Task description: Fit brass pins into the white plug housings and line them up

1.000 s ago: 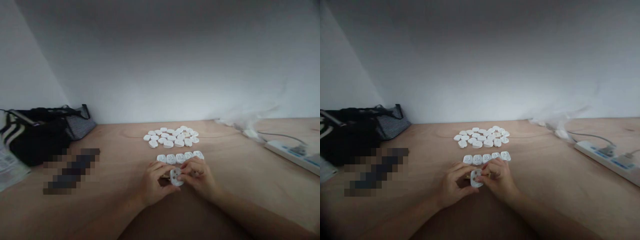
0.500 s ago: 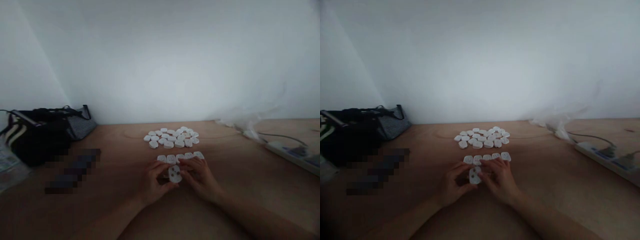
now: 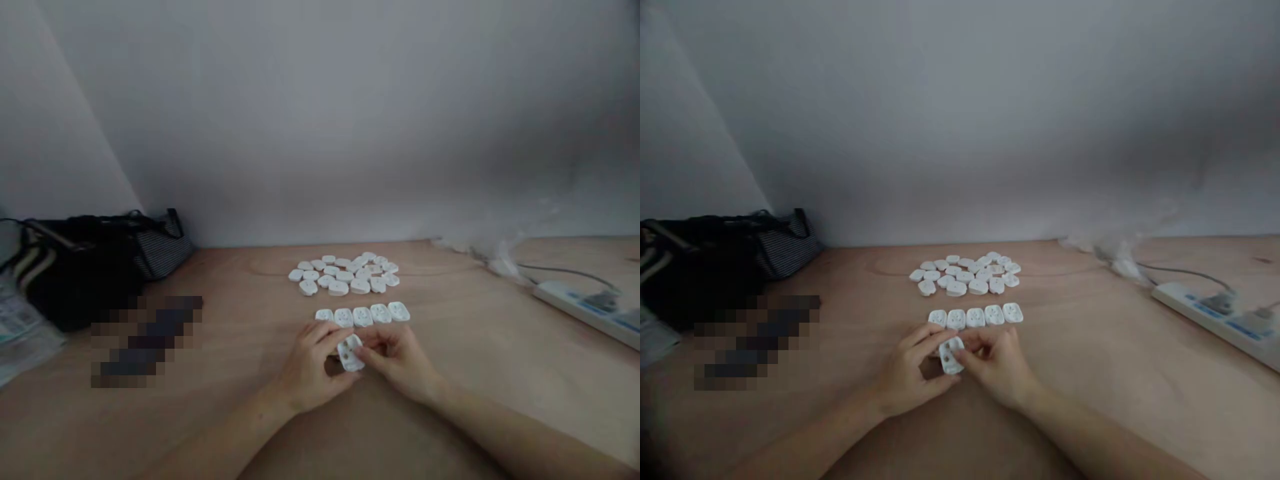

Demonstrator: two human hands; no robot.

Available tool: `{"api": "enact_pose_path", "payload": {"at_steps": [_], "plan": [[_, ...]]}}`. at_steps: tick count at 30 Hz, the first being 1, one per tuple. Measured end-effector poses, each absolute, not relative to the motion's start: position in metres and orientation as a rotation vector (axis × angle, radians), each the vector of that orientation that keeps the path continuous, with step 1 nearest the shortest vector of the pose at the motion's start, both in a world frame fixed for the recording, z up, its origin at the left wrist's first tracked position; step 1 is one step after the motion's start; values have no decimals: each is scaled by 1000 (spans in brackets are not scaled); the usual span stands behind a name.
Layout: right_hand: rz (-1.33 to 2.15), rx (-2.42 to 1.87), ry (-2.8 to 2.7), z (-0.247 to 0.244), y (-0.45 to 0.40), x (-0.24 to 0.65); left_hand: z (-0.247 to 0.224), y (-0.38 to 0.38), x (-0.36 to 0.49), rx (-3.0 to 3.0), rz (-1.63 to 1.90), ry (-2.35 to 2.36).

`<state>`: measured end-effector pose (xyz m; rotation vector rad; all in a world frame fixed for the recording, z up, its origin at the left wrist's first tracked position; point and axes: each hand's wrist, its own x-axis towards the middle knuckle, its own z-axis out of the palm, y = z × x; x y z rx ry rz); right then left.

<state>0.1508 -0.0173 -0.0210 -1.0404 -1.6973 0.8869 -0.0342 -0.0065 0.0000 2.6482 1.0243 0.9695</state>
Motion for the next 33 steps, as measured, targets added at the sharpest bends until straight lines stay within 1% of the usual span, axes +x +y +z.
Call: {"api": "enact_pose_path", "payload": {"at_steps": [6, 9, 16, 20, 24, 27, 29, 33], "plan": [[658, -1098, -1677, -23, -17, 153, 9, 17, -55, 2641, 1016, 1130], [580, -1132, -1698, -22, -18, 155, 10, 40, -81, 2542, 941, 1177], [525, -1190, -1752, -18, -18, 159, -1, 68, -119, 2318, 703, 1186], [539, -1208, -1751, -19, -18, 159, -4, 67, -120, 2271, 671, 1144], [573, -1201, -1734, -21, -17, 162, -4, 65, -121, 2352, 735, 1191], [518, -1205, -1739, -22, -16, 163, 2, 62, -116, 2527, 797, 1241], [494, -1219, -1747, -23, -15, 164, 8, 61, -106, 2682, 741, 1223], [470, -1211, -1770, -23, -16, 165, 18, 66, -84, 2866, 509, 1138]]}}
